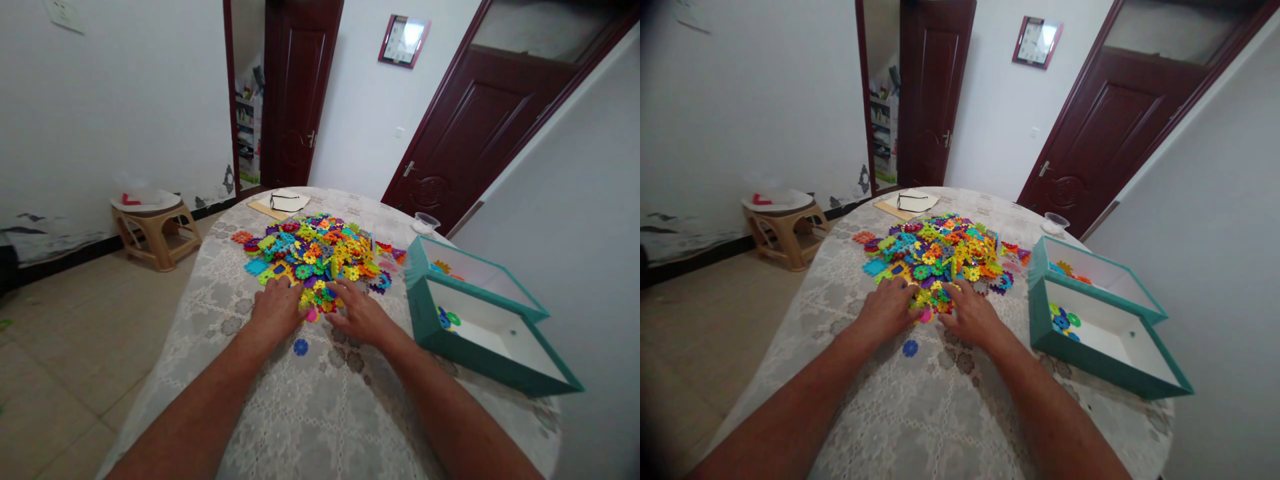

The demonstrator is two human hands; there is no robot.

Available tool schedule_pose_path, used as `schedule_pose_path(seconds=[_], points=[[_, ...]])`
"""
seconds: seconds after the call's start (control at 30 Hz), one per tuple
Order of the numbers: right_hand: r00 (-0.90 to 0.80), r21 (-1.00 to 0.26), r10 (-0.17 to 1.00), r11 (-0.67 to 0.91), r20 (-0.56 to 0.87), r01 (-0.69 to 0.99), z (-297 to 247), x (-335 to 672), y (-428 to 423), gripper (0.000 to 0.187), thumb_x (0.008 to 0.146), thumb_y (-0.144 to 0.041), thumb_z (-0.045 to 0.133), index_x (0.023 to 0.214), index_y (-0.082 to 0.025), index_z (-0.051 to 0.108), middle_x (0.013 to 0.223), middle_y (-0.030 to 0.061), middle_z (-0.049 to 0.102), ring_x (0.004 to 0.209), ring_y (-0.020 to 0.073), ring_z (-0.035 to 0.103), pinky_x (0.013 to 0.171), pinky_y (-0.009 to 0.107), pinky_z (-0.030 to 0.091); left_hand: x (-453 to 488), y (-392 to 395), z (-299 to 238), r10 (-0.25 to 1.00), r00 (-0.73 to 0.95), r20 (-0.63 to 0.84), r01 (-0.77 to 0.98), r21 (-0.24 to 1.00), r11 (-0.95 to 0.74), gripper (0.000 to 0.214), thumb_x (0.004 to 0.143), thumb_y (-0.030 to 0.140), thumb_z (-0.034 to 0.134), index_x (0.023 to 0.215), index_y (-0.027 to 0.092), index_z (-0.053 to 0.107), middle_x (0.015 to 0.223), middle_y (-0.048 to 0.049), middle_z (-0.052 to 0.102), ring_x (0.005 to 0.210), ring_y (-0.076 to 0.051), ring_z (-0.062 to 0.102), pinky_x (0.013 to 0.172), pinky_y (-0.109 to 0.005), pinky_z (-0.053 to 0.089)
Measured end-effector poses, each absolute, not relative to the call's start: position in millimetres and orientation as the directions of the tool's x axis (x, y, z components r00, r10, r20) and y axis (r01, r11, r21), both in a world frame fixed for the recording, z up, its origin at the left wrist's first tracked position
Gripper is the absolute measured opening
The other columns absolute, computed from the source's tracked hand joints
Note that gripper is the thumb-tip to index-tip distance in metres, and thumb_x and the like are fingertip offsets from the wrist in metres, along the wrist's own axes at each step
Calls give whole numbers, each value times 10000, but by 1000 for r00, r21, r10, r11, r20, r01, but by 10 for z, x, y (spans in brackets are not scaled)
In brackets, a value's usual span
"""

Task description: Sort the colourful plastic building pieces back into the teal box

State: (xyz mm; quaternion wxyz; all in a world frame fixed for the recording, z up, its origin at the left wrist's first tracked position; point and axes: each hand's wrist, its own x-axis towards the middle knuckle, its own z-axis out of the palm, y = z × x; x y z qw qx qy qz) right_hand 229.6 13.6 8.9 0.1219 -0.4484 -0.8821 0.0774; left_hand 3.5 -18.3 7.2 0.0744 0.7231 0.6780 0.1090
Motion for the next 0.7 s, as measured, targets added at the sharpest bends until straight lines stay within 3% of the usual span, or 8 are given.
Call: schedule_pose_path(seconds=[0.2,0.5,0.7], points=[[-544,-120,838,544,37,830,73,2093,259,560,1009,-518,580,1517,-289,522,1468,138,559,1225,302,651,937,390,547,2,-131,-19,991,96,92,967,227,-115,470,899,516,701,1298,268,699,1279,-163,614,1232,-393,541,964,-497,505],[-519,54,854,519,-9,853,73,2165,42,336,1018,-394,528,1296,-211,573,1327,150,603,1025,264,678,811,335,515,77,-145,-4,945,304,122,907,268,-326,420,882,425,738,1256,237,708,1227,-134,639,1162,-324,590,1043,-459,487],[-479,-35,878,479,3,877,-18,2446,-129,261,1005,-289,510,1232,-185,583,1266,139,629,933,230,680,766,312,486,253,-228,-20,881,456,126,819,327,-471,360,890,344,715,1232,234,696,1214,-112,641,1164,-298,592,1021,-419,494]])
